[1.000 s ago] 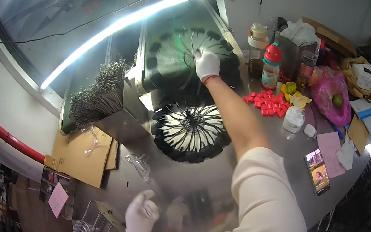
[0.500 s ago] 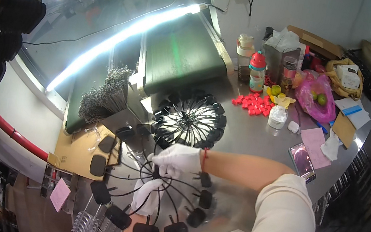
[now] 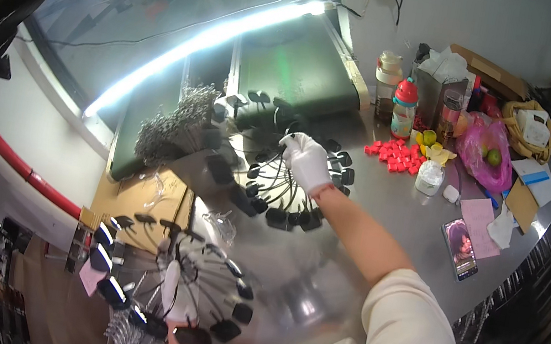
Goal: The person assembles black plastic hanger components onto metal racks. They repeatedly pick up hanger parts, attach them to the rack slots, and place completed racks aside. The process is repeated multiple times with consistent hand movements.
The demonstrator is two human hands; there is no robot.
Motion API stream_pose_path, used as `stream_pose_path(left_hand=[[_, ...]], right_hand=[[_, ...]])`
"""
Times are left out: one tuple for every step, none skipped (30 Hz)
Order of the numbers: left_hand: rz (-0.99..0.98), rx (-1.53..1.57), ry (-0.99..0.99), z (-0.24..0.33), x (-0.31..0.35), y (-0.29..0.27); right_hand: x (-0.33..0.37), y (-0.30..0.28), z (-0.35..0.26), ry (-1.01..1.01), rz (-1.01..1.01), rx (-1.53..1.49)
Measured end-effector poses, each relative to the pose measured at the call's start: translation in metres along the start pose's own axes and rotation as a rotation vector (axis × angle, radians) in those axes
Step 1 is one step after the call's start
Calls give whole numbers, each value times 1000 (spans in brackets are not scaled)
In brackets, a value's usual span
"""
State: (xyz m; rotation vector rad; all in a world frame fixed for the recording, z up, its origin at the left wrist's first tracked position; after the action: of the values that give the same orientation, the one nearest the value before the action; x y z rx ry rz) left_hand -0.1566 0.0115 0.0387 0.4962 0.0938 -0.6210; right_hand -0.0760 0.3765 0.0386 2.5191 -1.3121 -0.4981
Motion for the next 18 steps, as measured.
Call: stream_pose_path(left_hand=[[-47,-24,28,-4,-8,10],[-87,-32,6,-15,-9,9],[-143,-43,-16,-25,-13,14],[-197,-27,-85,-42,-10,12],[-253,-15,-154,-57,-7,14],[-309,-5,-220,-68,-3,20],[-360,2,-284,-73,3,30],[-441,9,-150,-9,16,105],[-510,-19,-178,4,22,113],[-577,-48,-205,11,27,117],[-585,-74,-230,13,32,115],[-625,-54,-194,18,37,118],[-513,-49,-167,26,44,121],[-401,-43,-140,34,50,123],[-469,-3,-149,31,52,121],[-415,27,-166,33,55,117],[-498,-19,-202,27,54,108],[-508,-54,-167,32,53,110]], right_hand=[[34,13,-27,-6,-38,-18],[72,31,-52,53,-94,-7],[99,36,-51,156,-118,-57],[130,49,-56,195,-194,-135],[158,59,-75,94,-237,-68],[182,65,-74,202,-217,-111],[200,73,-79,173,-231,-148],[208,69,-82,130,-208,-159],[215,71,-85,116,-227,-139],[220,72,-86,104,-248,-119],[224,74,-86,91,-268,-99],[228,76,-86,30,-291,-92],[231,78,-81,-30,-311,-82],[234,79,-78,-91,-330,-72],[237,84,-81,-152,-342,-66],[237,88,-77,-32,-418,-88],[235,89,-77,88,-492,-110],[234,87,-79,209,-550,-126]])
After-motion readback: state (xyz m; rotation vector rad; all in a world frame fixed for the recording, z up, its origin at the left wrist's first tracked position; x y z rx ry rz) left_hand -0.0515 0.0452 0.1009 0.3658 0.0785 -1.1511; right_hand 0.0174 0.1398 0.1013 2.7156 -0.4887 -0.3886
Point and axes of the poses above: each hand's wrist, its own x-axis away from the middle knuckle, its own y-axis out of the palm, z = x × y, the point moved 7 cm from there along -x, towards the middle knuckle, and after that the axes turned 11 degrees about -x, right-handed, at the moved point
